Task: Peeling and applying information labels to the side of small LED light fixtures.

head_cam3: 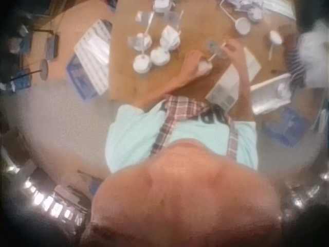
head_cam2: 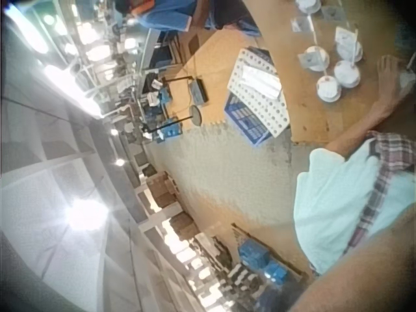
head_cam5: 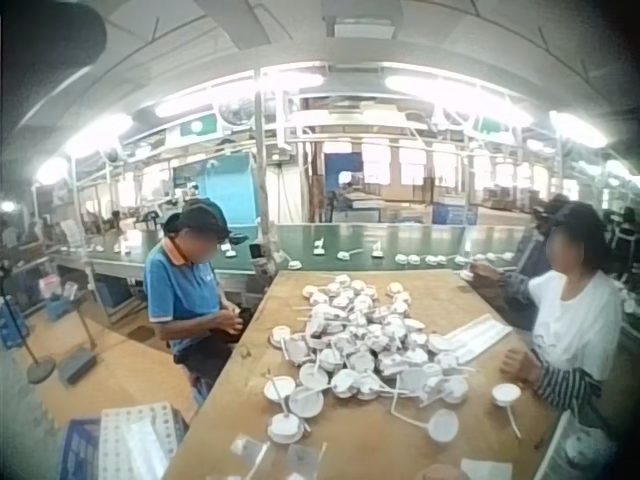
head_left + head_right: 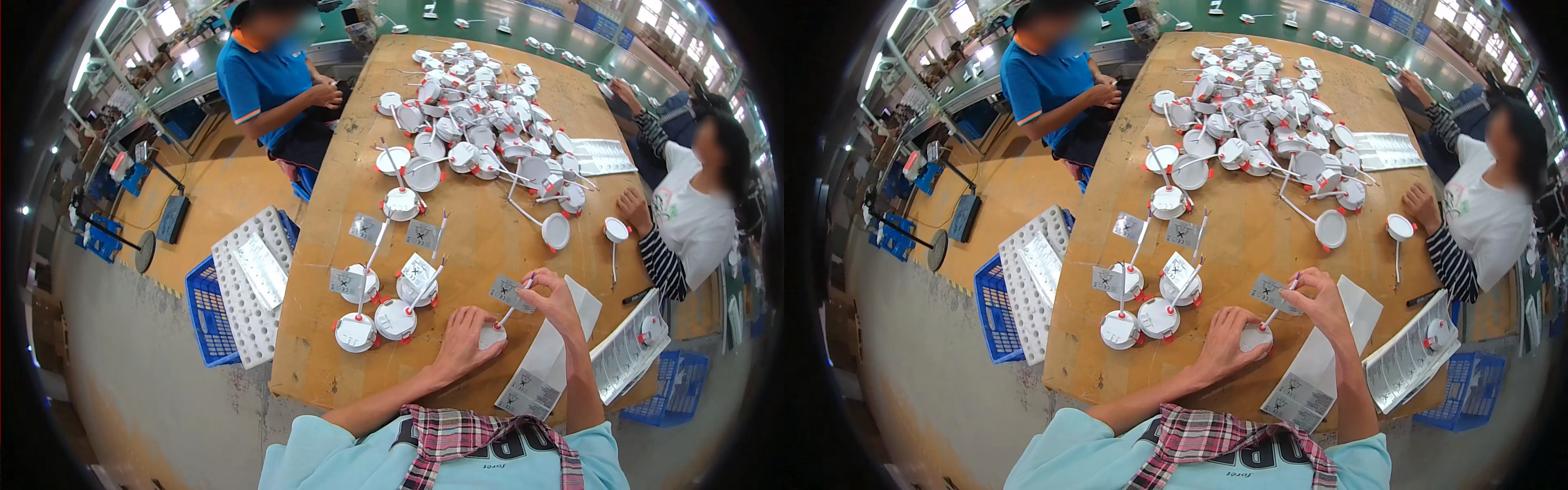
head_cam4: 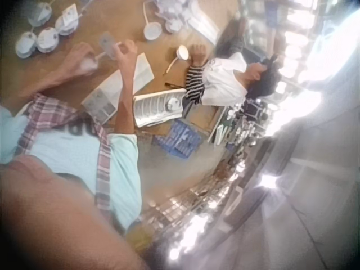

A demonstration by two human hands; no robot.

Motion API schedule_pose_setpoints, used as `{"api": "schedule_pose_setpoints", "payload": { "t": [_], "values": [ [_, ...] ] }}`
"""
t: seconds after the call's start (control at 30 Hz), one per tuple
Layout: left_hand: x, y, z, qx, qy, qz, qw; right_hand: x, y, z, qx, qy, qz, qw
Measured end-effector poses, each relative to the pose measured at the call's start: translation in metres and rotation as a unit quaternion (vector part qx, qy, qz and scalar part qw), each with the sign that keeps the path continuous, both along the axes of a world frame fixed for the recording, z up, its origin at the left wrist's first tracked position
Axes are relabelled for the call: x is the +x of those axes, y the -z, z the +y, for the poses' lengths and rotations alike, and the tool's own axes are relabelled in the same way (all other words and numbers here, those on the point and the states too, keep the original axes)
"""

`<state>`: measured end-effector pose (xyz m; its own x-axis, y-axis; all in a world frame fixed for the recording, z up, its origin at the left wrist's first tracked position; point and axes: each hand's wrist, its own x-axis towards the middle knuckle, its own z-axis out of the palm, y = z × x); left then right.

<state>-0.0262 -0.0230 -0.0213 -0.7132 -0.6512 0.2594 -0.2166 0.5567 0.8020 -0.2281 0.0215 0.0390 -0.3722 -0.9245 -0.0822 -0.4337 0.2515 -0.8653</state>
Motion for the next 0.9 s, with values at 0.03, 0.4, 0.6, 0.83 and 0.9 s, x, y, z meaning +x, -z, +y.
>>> {"api": "schedule_pose_setpoints", "payload": {
  "t": [0.03,0.4,0.6,0.83,0.9],
  "values": [
    [-0.004,0.001,0.001,-0.001,0.007,0.015,1.000,-0.002,0.003,0.001,0.004,0.019,0.002,1.000],
    [-0.007,0.001,-0.001,-0.006,0.004,-0.007,1.000,-0.006,0.017,-0.004,0.031,-0.054,0.061,0.996],
    [-0.008,-0.001,0.001,-0.021,0.000,-0.012,1.000,-0.004,0.021,0.001,0.070,-0.041,0.068,0.994],
    [-0.010,0.005,0.001,-0.002,-0.002,-0.023,1.000,-0.006,0.029,-0.003,0.026,-0.078,0.114,0.990],
    [-0.009,0.005,0.000,-0.014,0.005,-0.016,1.000,-0.011,0.035,-0.003,-0.031,-0.052,0.114,0.992]
  ]
}}
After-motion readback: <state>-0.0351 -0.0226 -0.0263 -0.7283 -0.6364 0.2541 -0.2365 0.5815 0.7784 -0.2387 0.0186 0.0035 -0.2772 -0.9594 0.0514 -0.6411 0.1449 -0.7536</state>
